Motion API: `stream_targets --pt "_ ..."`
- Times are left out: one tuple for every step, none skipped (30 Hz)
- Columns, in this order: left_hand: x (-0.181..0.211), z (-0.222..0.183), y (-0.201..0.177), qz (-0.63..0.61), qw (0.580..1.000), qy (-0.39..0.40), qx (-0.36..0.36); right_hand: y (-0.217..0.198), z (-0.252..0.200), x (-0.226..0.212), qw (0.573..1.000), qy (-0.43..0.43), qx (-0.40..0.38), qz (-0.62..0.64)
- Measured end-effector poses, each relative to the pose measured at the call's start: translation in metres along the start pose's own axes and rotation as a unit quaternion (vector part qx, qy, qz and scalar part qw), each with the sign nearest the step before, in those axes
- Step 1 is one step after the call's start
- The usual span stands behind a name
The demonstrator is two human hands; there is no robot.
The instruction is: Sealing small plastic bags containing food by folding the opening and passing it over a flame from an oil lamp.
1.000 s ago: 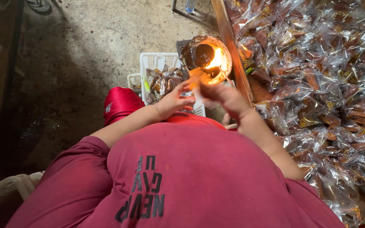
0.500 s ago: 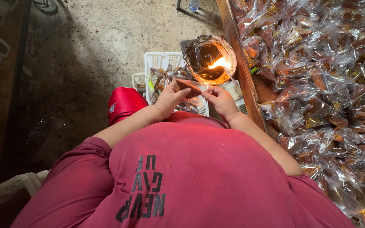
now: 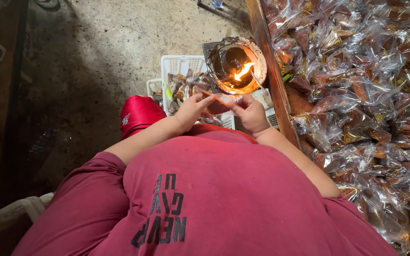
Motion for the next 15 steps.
stream_targets --pt "-0.001 0.002 0.001 0.001 1.000 0.001 -0.001 0.003 -0.006 -0.020 1.000 -0.001 0.001 0.000" --pt "-0.007 0.004 0.004 -0.067 0.997 -0.029 -0.014 0.008 -0.012 -0.042 0.999 -0.032 -0.015 0.031" --pt "-0.012 0.005 0.007 -0.135 0.989 -0.059 -0.028 0.014 -0.018 -0.065 0.996 -0.064 -0.031 0.062" --pt "-0.016 0.007 0.002 -0.136 0.989 -0.059 -0.026 0.012 -0.016 -0.060 0.996 -0.064 -0.033 0.061" --pt "-0.019 0.009 -0.001 -0.154 0.986 -0.055 -0.035 0.012 -0.015 -0.060 0.990 -0.101 -0.051 0.080" --pt "-0.023 0.011 -0.005 -0.172 0.983 -0.051 -0.044 0.012 -0.014 -0.059 0.983 -0.137 -0.069 0.098" --pt "-0.021 0.009 -0.002 -0.173 0.983 -0.051 -0.042 0.013 -0.014 -0.057 0.983 -0.136 -0.071 0.098" --pt "-0.017 0.007 0.002 -0.170 0.983 -0.052 -0.053 0.015 -0.014 -0.053 0.988 -0.117 -0.071 0.067" --pt "-0.013 0.005 0.006 -0.167 0.983 -0.052 -0.064 0.017 -0.013 -0.050 0.992 -0.098 -0.071 0.036" --pt "-0.007 -0.001 0.009 -0.167 0.983 -0.052 -0.065 0.021 -0.015 -0.056 0.992 -0.099 -0.071 0.036" --pt "-0.001 -0.008 0.014 -0.181 0.979 -0.056 -0.078 0.023 -0.018 -0.060 0.991 -0.089 -0.063 0.076" --pt "0.006 -0.015 0.018 -0.196 0.975 -0.060 -0.091 0.027 -0.020 -0.064 0.988 -0.078 -0.056 0.117" --pt "0.010 -0.015 0.019 -0.196 0.975 -0.060 -0.091 0.024 -0.021 -0.071 0.988 -0.079 -0.057 0.117" --pt "0.014 -0.017 0.020 -0.172 0.978 -0.057 -0.105 0.026 -0.023 -0.077 0.983 -0.085 -0.089 0.134" --pt "0.017 -0.019 0.022 -0.148 0.980 -0.055 -0.120 0.027 -0.026 -0.084 0.977 -0.091 -0.122 0.152"
Point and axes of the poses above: each hand's wrist, its own z-axis towards the middle knuckle, its own y-axis out of the palm, x = y × z, the point moved 6 cm from there along z, towards the middle knuckle, and after that the axes turned 2 degrees about -x, right-handed, at the moved point
